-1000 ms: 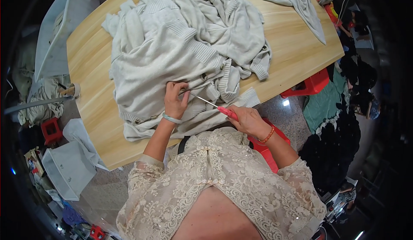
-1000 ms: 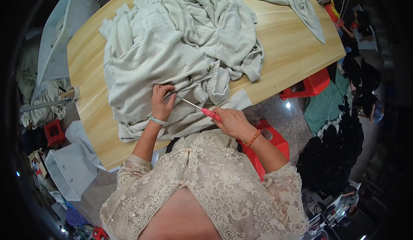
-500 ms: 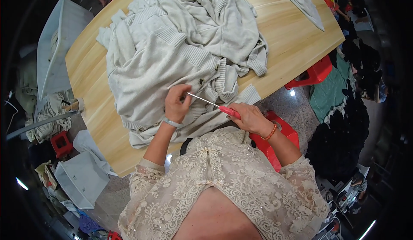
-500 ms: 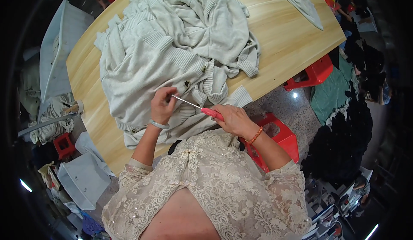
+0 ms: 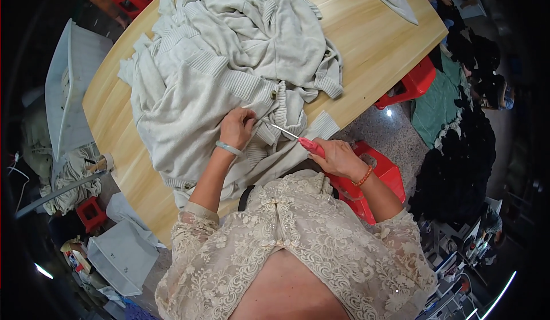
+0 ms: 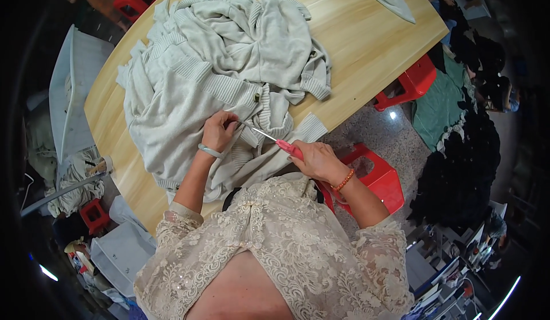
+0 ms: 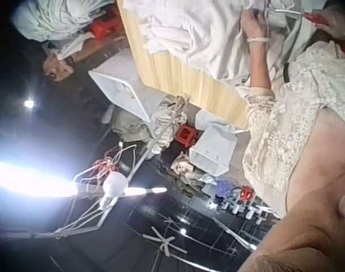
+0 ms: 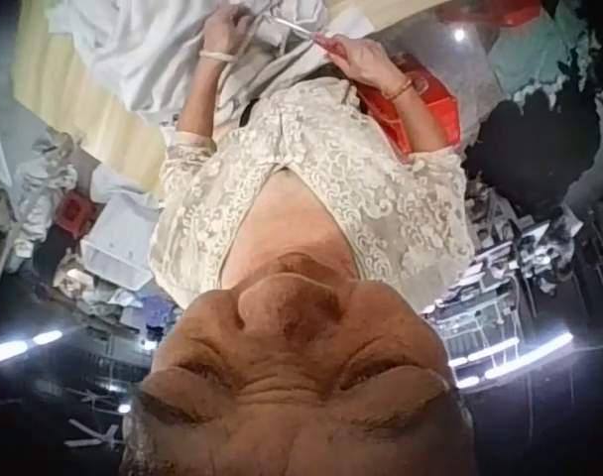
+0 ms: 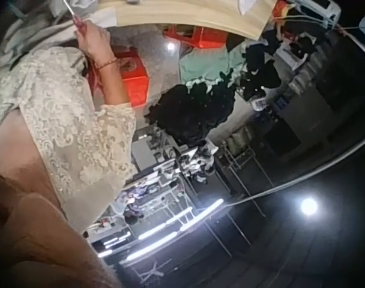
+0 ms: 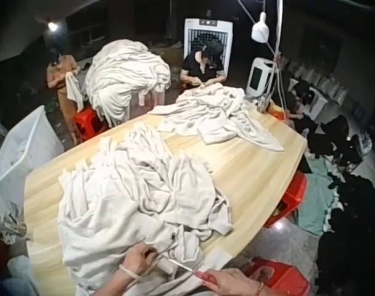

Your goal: The recorder is using scissors to trim loose threads and excess fabric from several white sweaters at a garment workshop table.

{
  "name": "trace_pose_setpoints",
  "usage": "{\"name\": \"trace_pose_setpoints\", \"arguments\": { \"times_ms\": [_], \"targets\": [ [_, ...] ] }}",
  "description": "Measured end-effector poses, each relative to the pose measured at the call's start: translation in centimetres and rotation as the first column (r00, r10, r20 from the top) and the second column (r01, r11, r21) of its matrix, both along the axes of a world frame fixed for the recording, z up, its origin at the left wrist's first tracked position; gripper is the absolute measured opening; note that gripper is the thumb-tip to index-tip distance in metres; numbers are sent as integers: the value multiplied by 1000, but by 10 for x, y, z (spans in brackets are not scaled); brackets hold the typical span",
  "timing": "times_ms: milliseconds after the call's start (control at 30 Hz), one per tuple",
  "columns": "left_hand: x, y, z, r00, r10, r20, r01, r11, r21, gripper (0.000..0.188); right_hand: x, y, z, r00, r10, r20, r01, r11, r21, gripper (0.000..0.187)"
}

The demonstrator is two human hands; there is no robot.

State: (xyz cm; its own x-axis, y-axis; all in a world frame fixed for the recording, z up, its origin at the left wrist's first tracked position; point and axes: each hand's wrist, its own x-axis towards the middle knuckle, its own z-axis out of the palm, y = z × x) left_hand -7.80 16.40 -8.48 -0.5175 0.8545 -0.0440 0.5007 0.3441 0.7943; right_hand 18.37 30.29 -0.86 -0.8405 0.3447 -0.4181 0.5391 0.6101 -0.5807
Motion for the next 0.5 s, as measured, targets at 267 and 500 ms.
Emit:
{"name": "trace_pose_setpoints", "arguments": {
  "times_ms": [267, 500],
  "targets": [
    [23, 77, -10, 941, 31, -338, -8, 998, 68, 26, 12, 13, -12, 983, -141, -119, 146, 988, 39, 25],
    [6, 83, -37, 997, 34, -65, -39, 996, -75, 9, 7, 23, -9, 986, -158, 49, 154, 986, 66, 30]
  ]
}}
